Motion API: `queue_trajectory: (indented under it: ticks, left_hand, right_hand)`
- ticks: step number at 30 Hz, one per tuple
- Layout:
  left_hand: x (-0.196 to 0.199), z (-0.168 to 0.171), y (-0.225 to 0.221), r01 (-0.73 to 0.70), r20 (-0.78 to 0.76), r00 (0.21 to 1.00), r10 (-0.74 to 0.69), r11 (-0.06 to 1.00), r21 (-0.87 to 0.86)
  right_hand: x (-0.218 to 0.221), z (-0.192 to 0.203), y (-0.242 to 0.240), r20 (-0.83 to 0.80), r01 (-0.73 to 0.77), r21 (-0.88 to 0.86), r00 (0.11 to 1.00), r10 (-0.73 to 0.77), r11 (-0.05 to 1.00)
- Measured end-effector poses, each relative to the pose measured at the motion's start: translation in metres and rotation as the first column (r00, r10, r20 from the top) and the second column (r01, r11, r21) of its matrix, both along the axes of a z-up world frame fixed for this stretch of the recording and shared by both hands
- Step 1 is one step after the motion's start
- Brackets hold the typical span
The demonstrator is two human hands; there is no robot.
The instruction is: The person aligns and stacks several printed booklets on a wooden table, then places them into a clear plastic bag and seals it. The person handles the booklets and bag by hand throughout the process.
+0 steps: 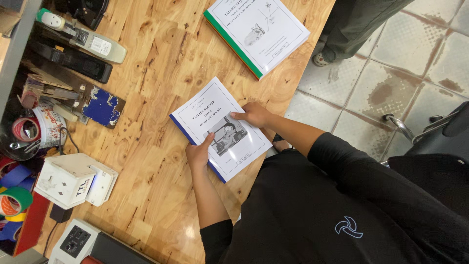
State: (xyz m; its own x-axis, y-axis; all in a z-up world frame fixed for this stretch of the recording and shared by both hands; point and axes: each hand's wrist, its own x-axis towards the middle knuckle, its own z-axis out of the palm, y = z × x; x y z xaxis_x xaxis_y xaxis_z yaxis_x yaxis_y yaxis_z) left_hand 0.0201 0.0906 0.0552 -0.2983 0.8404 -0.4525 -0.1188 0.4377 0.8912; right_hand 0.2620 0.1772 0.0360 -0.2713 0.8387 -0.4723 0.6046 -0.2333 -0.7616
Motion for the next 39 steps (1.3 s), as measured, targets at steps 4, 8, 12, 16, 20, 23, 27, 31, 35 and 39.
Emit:
queue_trajectory:
  ticks: [4,8,12,16,20,23,27,31,35,39]
  left_hand:
    - [0.002,0.003,0.000,-0.005,0.003,1.000,0.005,1.000,-0.007]
    - [0.003,0.008,-0.001,-0.008,-0.017,1.000,0.008,1.000,-0.030]
    - [0.004,0.012,0.001,-0.006,-0.035,0.999,0.005,0.999,-0.040]
    - [0.004,0.014,0.001,0.000,-0.068,0.998,-0.005,0.997,-0.074]
    - [0.004,0.013,0.000,-0.008,-0.048,0.999,0.005,0.997,-0.077]
    - [0.003,0.010,0.000,-0.006,-0.042,0.999,0.005,1.000,-0.031]
    - [0.002,0.007,0.001,-0.011,-0.053,0.999,0.008,0.998,-0.061]
    - [0.002,0.006,0.001,-0.002,-0.085,0.996,-0.005,0.997,-0.076]
    - [0.002,0.006,0.001,-0.003,-0.078,0.997,0.000,0.999,-0.045]
    - [0.002,0.004,0.001,-0.013,-0.048,0.999,0.011,0.999,-0.043]
  right_hand:
    - [0.000,0.001,0.000,0.000,0.011,-0.006,1.000,-0.011,1.000]
    - [0.000,0.001,0.000,0.004,0.018,-0.017,1.000,-0.018,1.000]
    - [0.000,0.001,0.000,0.001,0.021,-0.010,1.000,-0.021,1.000]
    - [0.000,0.001,-0.001,-0.020,0.028,-0.001,0.999,-0.028,1.000]
    - [0.000,0.002,-0.001,-0.007,0.021,-0.007,1.000,-0.021,1.000]
    - [0.000,0.003,-0.001,-0.004,0.022,-0.008,1.000,-0.022,1.000]
    - [0.000,0.003,-0.001,-0.002,0.029,-0.004,1.000,-0.029,1.000]
    - [0.001,0.000,-0.002,0.017,0.020,-0.001,1.000,-0.020,1.000]
    - [0.001,-0.001,0.000,0.017,0.009,0.030,1.000,-0.009,1.000]
    - [0.000,0.000,-0.002,0.008,0.025,0.004,1.000,-0.025,1.000]
